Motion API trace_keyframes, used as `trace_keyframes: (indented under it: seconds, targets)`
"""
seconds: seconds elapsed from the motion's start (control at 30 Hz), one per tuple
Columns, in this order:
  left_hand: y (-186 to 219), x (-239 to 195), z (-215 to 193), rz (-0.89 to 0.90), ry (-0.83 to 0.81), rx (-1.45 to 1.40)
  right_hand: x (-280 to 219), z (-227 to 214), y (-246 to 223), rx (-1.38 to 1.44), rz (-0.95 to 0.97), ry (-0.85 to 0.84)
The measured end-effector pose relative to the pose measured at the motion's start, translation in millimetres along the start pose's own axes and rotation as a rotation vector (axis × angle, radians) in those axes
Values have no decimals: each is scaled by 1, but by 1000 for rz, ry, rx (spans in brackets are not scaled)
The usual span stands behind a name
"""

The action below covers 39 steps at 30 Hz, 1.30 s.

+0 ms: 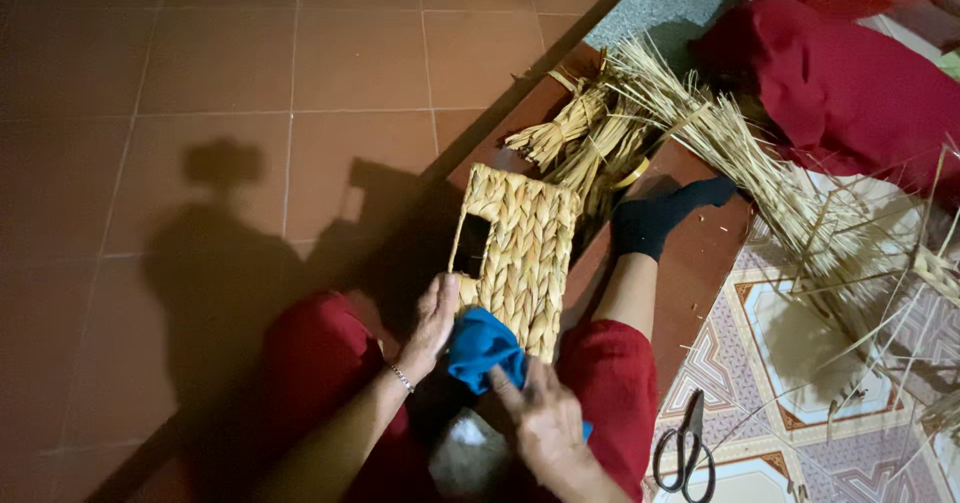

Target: The person wipes a woven basket with a blue cloth, then uses a knife to trim protruding fibers, and continues wiping the basket surfaces. The basket is rotated to access different sides.

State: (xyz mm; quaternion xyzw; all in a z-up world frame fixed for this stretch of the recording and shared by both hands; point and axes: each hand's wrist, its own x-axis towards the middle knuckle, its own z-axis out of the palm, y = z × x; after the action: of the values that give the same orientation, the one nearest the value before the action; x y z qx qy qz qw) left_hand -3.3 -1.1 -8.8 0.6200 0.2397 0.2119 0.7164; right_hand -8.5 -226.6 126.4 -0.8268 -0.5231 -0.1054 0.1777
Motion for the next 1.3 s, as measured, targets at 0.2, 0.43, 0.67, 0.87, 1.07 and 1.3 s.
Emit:
trace_keyframes:
  seconds: [0.2, 0.43, 0.67, 0.87, 1.07, 1.3]
  targets:
    - [4, -24, -13, 67, -52, 138, 64, 6, 63, -107, 102, 116]
    - [-1, -36, -23, -65, -56, 115, 174, 13, 106, -248, 338, 136]
    - [-42, -21, -19, -74, 36, 78, 90, 11, 9, -53, -144, 28]
    - [-12, -26, -10, -351, -106, -345, 33, -6, 3, -7, -157, -122]
    - [-3, -26, -8, -71, -4, 62, 46, -14, 55, -124, -53, 16]
    - [3, -24, -14, -54, -10, 36, 147, -14, 112, -245, 298, 207]
